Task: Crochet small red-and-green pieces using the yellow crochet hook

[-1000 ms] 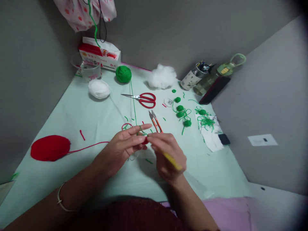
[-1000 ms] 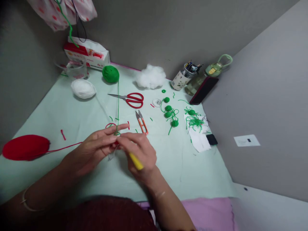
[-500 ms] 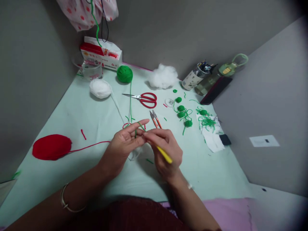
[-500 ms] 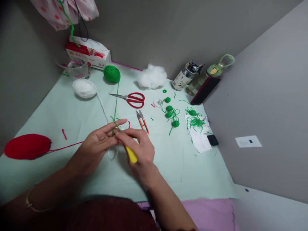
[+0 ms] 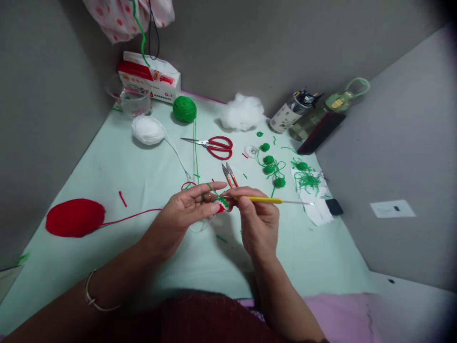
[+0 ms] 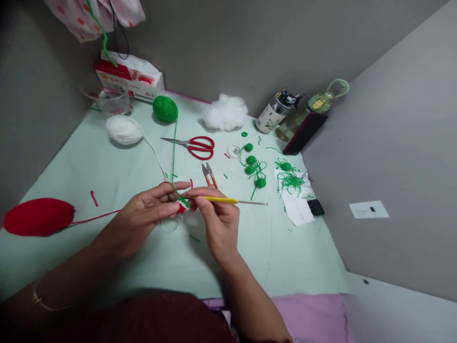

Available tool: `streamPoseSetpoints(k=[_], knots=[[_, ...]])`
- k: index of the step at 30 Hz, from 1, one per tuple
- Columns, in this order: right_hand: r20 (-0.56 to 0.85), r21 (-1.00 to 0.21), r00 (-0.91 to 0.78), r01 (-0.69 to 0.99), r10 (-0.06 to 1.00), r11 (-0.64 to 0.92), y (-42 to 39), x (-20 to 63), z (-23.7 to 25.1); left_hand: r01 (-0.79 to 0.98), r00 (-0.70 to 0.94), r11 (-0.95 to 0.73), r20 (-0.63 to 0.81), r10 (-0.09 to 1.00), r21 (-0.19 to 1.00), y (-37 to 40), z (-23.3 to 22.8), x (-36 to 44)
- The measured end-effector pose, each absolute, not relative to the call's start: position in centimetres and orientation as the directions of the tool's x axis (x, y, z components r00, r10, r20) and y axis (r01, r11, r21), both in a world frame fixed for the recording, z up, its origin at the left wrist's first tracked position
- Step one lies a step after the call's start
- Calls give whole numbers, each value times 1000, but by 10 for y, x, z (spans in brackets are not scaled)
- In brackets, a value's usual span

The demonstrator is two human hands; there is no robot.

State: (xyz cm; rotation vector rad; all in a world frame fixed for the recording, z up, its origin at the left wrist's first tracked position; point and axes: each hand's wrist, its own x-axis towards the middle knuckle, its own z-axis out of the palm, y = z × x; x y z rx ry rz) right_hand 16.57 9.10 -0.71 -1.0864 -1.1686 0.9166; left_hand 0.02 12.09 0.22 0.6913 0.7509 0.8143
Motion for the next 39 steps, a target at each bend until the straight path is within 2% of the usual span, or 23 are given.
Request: streamPoseSetpoints(k=[5, 9, 11, 13, 16, 18, 19, 21, 23, 25, 27, 30, 34, 37, 39], knots=[[163, -969, 159, -159, 974, 188, 95, 169, -7, -339, 487, 511, -318, 814, 790, 122, 3, -3], [199, -967, 122, -137, 972, 216, 93, 170, -3, -342, 456, 509, -334, 825, 790, 122, 2, -5], [271, -961, 116, -20, 956, 275, 90, 170, -1, -343, 428, 490, -331, 841, 801, 122, 1, -4], [415, -900, 71, 182, 907, 397, 85, 169, -2, -339, 386, 451, -315, 867, 826, 121, -1, -3], [594, -655, -93, 520, 799, 548, 79, 166, -5, -353, 335, 423, -309, 890, 835, 119, -2, -2], [634, -505, -175, 644, 753, 575, 77, 165, -7, -400, 373, 475, -335, 865, 784, 118, -3, -1], [647, -477, -186, 657, 739, 583, 77, 165, -7, -422, 419, 526, -356, 835, 738, 118, -3, -1], [658, -560, -111, 588, 745, 583, 78, 166, -7, -447, 508, 626, -394, 766, 639, 119, -3, -2], [596, -752, 66, 398, 801, 526, 82, 168, -5, -458, 539, 668, -414, 734, 587, 121, -2, -3], [456, -888, 184, 164, 871, 430, 87, 169, -3, -475, 519, 643, -399, 756, 600, 122, -1, -3], [382, -924, 183, 62, 906, 378, 90, 168, -2, -482, 500, 602, -365, 785, 637, 122, 0, -1], [427, -900, 123, 148, 896, 409, 93, 163, -3, -473, 491, 564, -329, 806, 677, 119, -1, 2], [541, -808, 74, 321, 837, 494, 88, 158, -7, -471, 429, 524, -335, 839, 710, 116, -3, 4], [636, -606, -44, 588, 770, 535, 84, 159, -9, -511, 432, 553, -360, 827, 659, 117, -5, 5], [666, -549, -73, 627, 742, 554, 83, 161, -8, -526, 493, 620, -385, 780, 583, 119, -7, 3]])
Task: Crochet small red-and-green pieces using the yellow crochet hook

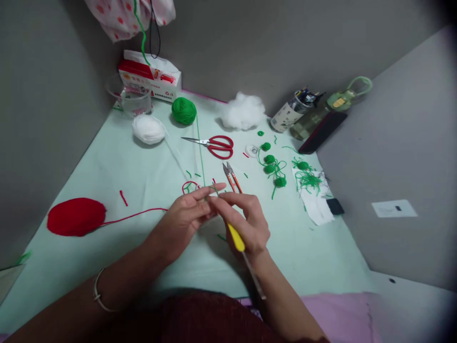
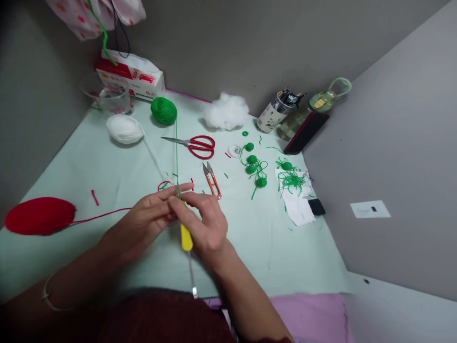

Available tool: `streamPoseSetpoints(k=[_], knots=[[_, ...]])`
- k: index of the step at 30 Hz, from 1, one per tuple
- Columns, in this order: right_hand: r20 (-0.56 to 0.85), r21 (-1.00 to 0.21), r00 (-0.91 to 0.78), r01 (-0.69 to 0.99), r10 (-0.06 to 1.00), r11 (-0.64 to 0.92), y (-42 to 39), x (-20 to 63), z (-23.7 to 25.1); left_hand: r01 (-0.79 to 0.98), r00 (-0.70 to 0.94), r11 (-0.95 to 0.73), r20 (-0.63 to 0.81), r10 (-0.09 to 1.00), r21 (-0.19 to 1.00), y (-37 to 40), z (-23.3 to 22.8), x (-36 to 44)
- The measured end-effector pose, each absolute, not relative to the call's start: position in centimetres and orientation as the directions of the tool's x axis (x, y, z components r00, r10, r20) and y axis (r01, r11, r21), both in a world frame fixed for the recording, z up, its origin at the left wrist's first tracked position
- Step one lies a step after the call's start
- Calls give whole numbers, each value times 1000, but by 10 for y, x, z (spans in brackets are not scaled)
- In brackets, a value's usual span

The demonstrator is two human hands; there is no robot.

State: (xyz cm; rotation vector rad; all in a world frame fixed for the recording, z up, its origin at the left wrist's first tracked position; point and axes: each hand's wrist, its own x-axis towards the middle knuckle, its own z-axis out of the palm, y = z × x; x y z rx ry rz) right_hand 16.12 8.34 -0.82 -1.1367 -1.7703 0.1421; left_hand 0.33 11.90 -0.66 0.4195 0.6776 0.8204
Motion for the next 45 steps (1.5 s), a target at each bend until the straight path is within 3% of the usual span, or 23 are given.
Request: streamPoseSetpoints(k=[3, 6, 10, 15, 19, 22, 26, 30, 33, 34, 36, 39, 42, 45], knots=[[593, -765, 122, 394, 796, 509, 87, 166, -6, -539, 512, 660, -419, 750, 523, 123, -8, 0], [399, -916, 205, 53, 894, 397, 92, 166, -5, -521, 470, 619, -408, 783, 587, 124, -6, -2], [313, -949, 146, 25, 938, 313, 93, 164, -7, -460, 468, 558, -345, 814, 691, 121, -1, 2], [167, -970, 174, -147, 971, 193, 93, 168, -9, -412, 490, 534, -314, 813, 738, 120, 2, 1], [143, -962, 163, -209, 976, 176, 94, 170, -7, -373, 472, 527, -333, 816, 764, 120, 1, -2], [208, -965, 159, -127, 965, 229, 92, 170, -3, -365, 459, 524, -340, 821, 770, 120, 0, -3], [417, -902, 147, 183, 897, 390, 86, 167, -2, -355, 411, 474, -321, 853, 806, 120, -3, -2], [642, -609, -70, 560, 764, 562, 81, 163, -6, -373, 317, 398, -289, 904, 838, 118, -6, 1], [688, -379, -175, 741, 704, 554, 78, 161, -8, -436, 393, 476, -314, 864, 764, 117, -4, 2], [696, -391, -156, 736, 700, 553, 77, 161, -7, -448, 440, 529, -337, 832, 721, 117, -3, 2], [676, -571, -23, 615, 736, 544, 77, 162, -5, -457, 513, 621, -382, 769, 637, 119, 0, 1], [504, -859, 220, 232, 835, 456, 82, 165, -2, -472, 529, 645, -392, 753, 601, 122, 3, -1], [353, -933, 226, 18, 908, 358, 89, 164, -3, -456, 524, 599, -346, 778, 658, 122, 2, -1], [327, -945, 193, 49, 925, 323, 90, 161, -5, -429, 498, 544, -314, 808, 721, 120, 0, 1]])
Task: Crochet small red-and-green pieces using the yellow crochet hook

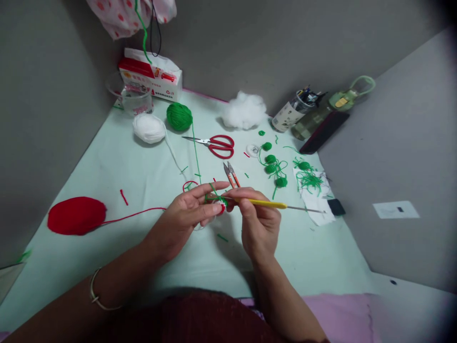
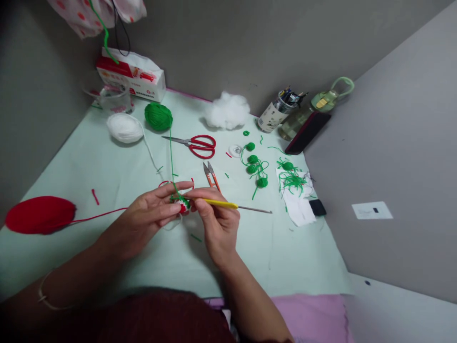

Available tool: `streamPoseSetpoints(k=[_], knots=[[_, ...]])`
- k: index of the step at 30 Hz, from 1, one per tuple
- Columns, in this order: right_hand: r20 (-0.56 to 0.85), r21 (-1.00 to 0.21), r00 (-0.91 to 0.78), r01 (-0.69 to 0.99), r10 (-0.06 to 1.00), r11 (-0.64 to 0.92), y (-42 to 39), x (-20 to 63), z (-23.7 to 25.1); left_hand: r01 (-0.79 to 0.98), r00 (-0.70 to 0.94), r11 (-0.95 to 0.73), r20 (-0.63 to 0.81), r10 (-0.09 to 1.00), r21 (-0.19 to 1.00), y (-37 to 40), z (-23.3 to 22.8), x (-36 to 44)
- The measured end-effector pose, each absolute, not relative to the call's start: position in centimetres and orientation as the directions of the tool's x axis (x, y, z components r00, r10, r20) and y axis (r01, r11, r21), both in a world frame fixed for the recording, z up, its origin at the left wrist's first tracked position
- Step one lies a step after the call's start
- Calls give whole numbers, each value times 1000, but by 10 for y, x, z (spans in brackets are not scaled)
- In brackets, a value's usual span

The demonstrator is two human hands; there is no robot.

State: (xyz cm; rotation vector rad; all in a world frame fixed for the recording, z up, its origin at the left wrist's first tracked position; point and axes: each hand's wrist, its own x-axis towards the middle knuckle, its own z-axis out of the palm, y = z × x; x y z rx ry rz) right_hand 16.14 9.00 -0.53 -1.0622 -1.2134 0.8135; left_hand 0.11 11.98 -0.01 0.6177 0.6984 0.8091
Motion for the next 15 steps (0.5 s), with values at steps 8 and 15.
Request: streamPoseSetpoints(k=[8, 15], knots=[[607, -680, 0, 518, 795, 519, 80, 162, -5, -488, 506, 623, -384, 772, 611, 118, -1, 4], [289, -950, 232, -48, 929, 307, 91, 165, -6, -503, 480, 606, -384, 789, 616, 122, 2, 3]])
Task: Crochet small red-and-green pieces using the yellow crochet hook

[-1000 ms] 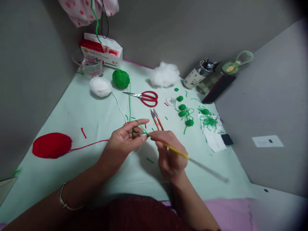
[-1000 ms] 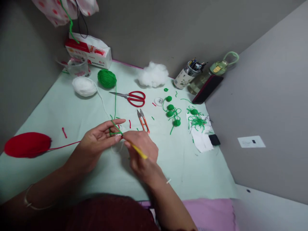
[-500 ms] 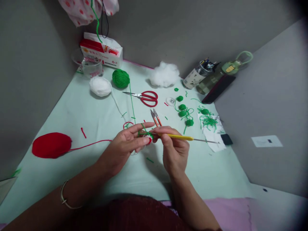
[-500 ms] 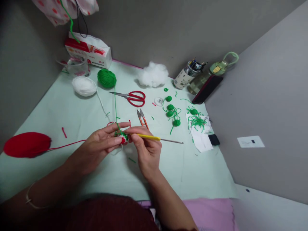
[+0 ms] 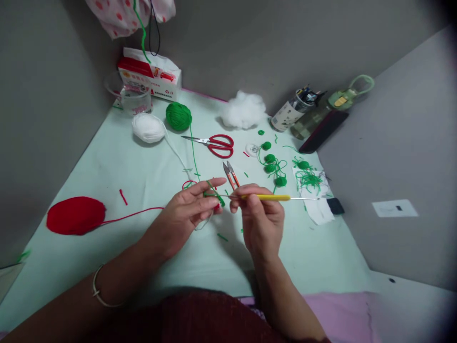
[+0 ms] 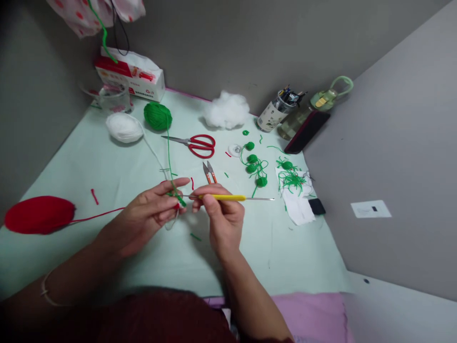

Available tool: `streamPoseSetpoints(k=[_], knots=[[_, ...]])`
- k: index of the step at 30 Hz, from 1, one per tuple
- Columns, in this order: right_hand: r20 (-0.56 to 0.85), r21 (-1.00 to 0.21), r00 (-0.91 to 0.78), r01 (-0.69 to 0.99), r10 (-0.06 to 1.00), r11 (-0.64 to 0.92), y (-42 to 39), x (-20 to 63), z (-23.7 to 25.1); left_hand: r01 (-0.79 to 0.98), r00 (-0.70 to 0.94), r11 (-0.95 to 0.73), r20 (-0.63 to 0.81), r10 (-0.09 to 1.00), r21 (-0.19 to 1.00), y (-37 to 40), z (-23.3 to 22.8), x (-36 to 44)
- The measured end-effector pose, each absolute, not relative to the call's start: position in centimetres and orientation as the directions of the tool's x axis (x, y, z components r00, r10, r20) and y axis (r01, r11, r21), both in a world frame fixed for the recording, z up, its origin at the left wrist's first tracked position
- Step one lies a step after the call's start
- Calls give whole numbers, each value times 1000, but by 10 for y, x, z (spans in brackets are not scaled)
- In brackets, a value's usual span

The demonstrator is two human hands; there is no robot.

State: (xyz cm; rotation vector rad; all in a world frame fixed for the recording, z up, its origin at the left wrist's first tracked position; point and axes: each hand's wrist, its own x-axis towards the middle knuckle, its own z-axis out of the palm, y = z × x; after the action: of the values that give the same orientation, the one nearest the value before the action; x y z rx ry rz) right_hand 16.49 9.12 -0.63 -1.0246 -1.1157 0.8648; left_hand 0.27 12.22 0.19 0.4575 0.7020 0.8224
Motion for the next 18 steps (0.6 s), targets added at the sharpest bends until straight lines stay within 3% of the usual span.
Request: streamPoseSetpoints(k=[3, 10, 18], knots=[[239, -967, 182, -43, 954, 251, 93, 164, -10, -440, 472, 553, -342, 813, 707, 119, -1, 4], [116, -964, 171, -217, 978, 152, 95, 168, -6, -376, 476, 522, -324, 818, 765, 118, -1, 0], [199, -970, 172, -106, 965, 219, 90, 169, -3, -346, 447, 508, -337, 828, 789, 120, -3, -4]])
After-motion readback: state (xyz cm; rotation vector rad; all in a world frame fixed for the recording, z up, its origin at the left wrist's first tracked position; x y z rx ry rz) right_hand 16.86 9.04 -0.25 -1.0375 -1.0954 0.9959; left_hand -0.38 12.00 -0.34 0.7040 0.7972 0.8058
